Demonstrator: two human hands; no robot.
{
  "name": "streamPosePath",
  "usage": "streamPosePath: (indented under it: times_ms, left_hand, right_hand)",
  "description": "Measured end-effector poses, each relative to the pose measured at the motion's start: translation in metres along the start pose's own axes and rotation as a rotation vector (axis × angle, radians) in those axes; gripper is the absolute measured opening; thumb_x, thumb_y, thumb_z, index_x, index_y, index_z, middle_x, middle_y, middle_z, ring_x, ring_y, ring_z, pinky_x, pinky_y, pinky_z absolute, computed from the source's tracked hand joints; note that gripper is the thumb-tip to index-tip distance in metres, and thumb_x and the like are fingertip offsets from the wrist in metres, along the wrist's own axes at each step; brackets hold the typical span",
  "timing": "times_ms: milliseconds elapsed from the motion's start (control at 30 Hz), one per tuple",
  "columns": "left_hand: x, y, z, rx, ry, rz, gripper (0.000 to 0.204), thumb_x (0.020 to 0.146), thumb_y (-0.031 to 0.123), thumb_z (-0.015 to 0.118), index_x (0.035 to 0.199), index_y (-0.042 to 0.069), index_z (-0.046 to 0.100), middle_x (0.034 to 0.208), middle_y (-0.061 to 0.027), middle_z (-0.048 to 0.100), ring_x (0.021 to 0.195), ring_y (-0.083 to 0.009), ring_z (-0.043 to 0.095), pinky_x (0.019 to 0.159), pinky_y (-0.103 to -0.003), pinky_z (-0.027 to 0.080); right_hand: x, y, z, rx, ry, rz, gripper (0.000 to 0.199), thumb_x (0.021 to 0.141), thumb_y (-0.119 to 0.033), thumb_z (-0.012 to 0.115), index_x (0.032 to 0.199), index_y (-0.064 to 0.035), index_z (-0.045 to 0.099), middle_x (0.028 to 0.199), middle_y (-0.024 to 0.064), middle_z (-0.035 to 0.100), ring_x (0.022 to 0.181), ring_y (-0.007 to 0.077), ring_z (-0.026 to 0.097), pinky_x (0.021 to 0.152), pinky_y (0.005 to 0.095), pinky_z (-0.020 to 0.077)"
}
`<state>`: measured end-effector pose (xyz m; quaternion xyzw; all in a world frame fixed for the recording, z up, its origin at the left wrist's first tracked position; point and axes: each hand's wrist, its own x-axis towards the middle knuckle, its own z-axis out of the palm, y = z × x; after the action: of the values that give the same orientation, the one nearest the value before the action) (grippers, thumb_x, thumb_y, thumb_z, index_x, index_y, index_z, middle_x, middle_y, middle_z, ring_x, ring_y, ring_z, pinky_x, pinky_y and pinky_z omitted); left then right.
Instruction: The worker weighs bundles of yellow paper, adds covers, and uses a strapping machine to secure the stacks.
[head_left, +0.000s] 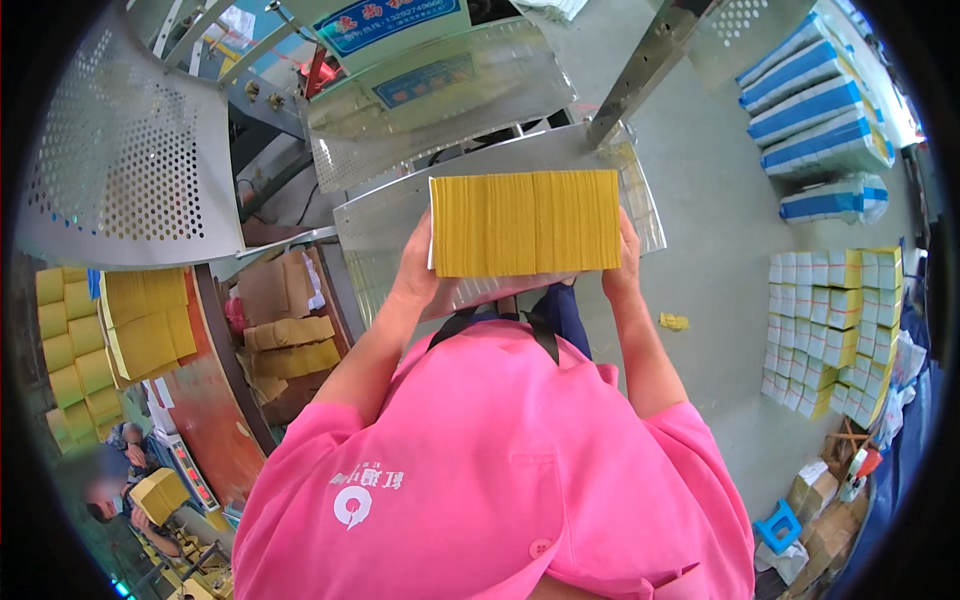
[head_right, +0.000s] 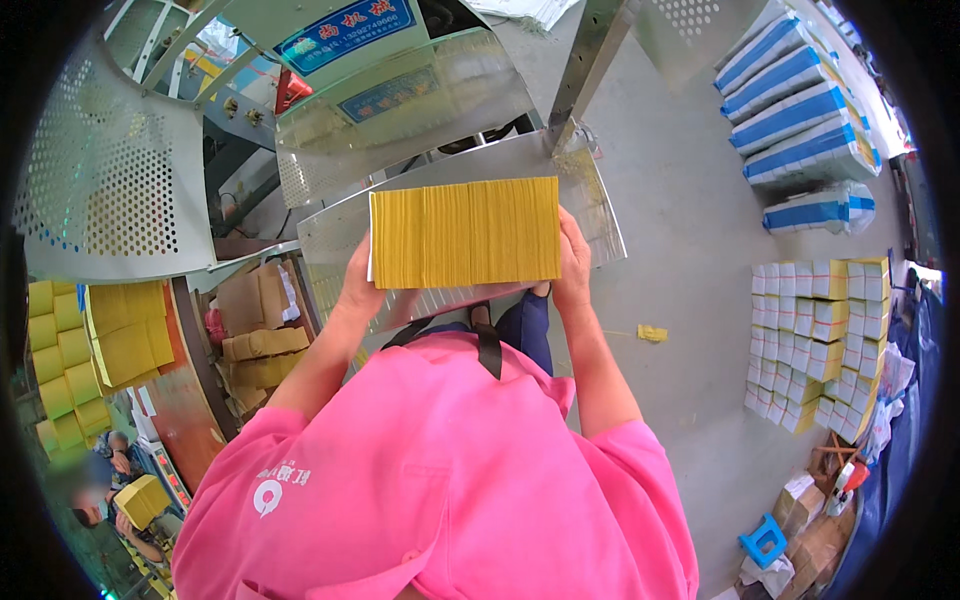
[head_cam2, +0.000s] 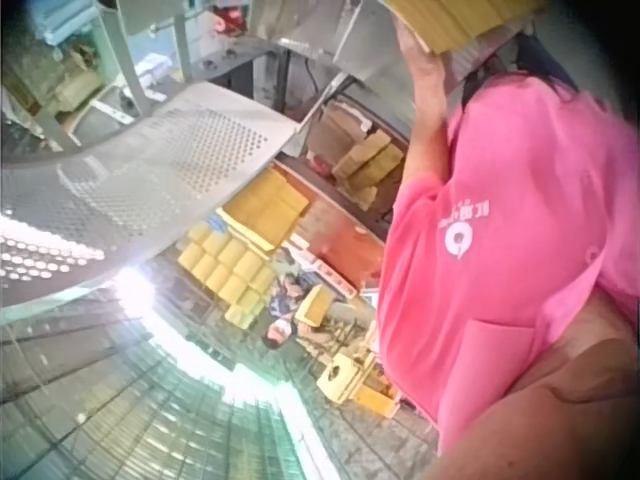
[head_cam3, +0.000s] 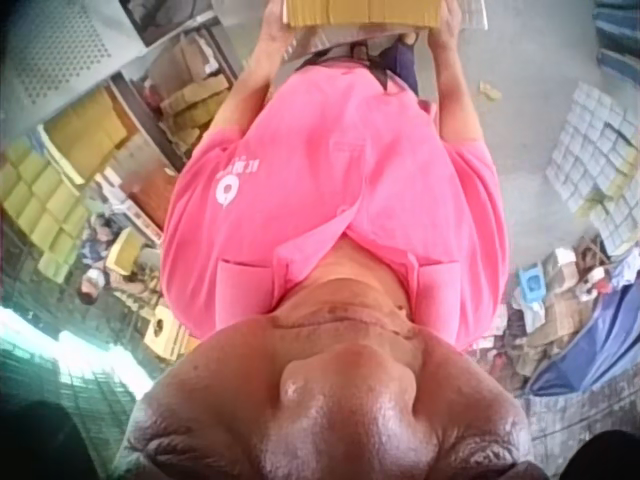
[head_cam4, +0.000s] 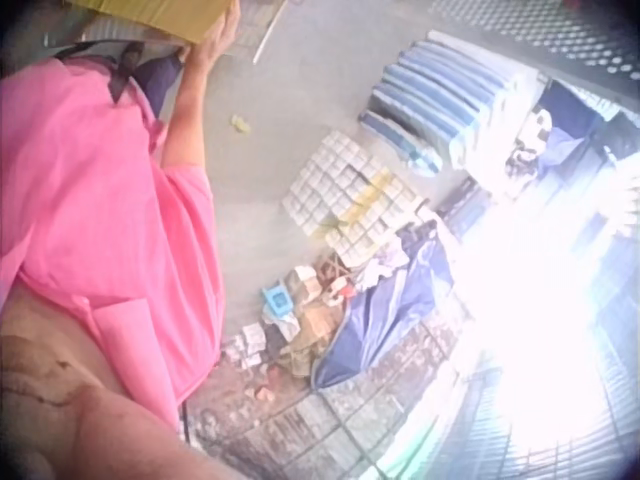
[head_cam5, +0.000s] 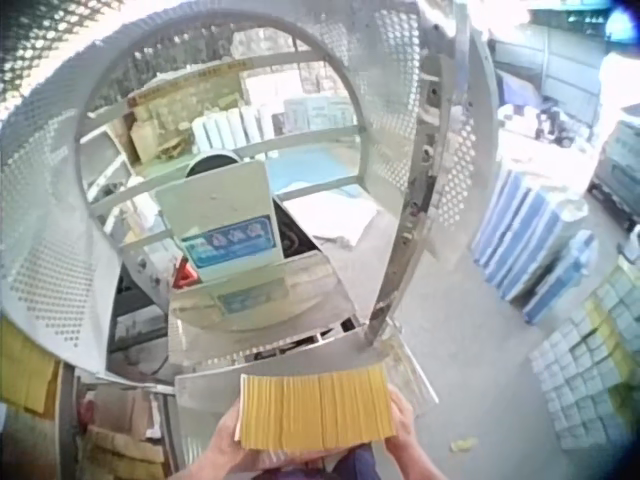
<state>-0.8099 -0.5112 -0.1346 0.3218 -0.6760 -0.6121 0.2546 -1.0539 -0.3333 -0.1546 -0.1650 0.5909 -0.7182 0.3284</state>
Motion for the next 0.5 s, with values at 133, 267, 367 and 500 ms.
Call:
streamPosePath:
  times_ms: [133,267,367,500]
  left_hand:
    - [0.006,-0.028,-0.01,-0.405,-0.088,-0.248,0.042,0.101,0.025,0.048,0.136,0.001,0.05,0.131,-0.0087,0.057,0.12,-0.017,0.055,0.098,-0.03,0.045]
    - [0.011,-0.096,-0.03,-0.076,-0.389,-0.058,0.048,0.098,0.034,0.054,0.137,0.007,0.051,0.134,-0.0107,0.056,0.121,-0.0209,0.055,0.098,-0.034,0.046]
    - [-0.002,-0.097,-0.042,-0.325,-0.292,-0.07,0.048,0.098,0.035,0.054,0.138,0.008,0.05,0.134,-0.0091,0.057,0.122,-0.0215,0.055,0.099,-0.037,0.047]
    - [-0.004,-0.089,-0.006,-0.559,0.012,-0.168,0.049,0.097,0.037,0.054,0.138,0.01,0.048,0.134,-0.007,0.057,0.124,-0.0224,0.054,0.1,-0.041,0.048]
  right_hand:
    - [0.005,-0.008,-0.001,-0.073,0.033,-0.054,0.035,0.1,-0.012,0.05,0.132,-0.0004,0.057,0.124,0.006,0.062,0.112,0.0134,0.057,0.097,0.0273,0.0445]
    - [0.004,0.008,-0.02,-0.136,0.021,-0.075,0.04,0.102,-0.022,0.046,0.136,-0.0025,0.054,0.132,0.0096,0.058,0.123,0.0204,0.053,0.108,0.0351,0.0388]
    - [0.015,0.041,0.01,-0.045,-0.127,0.001,0.04,0.102,-0.025,0.05,0.135,-0.0054,0.055,0.134,0.0053,0.058,0.123,0.0153,0.051,0.105,0.0297,0.0388]
    - [0.012,0.029,-0.002,0.048,-0.046,-0.087,0.036,0.101,-0.018,0.047,0.133,-0.0054,0.057,0.132,0.0047,0.059,0.12,0.0129,0.053,0.102,0.0254,0.0399]
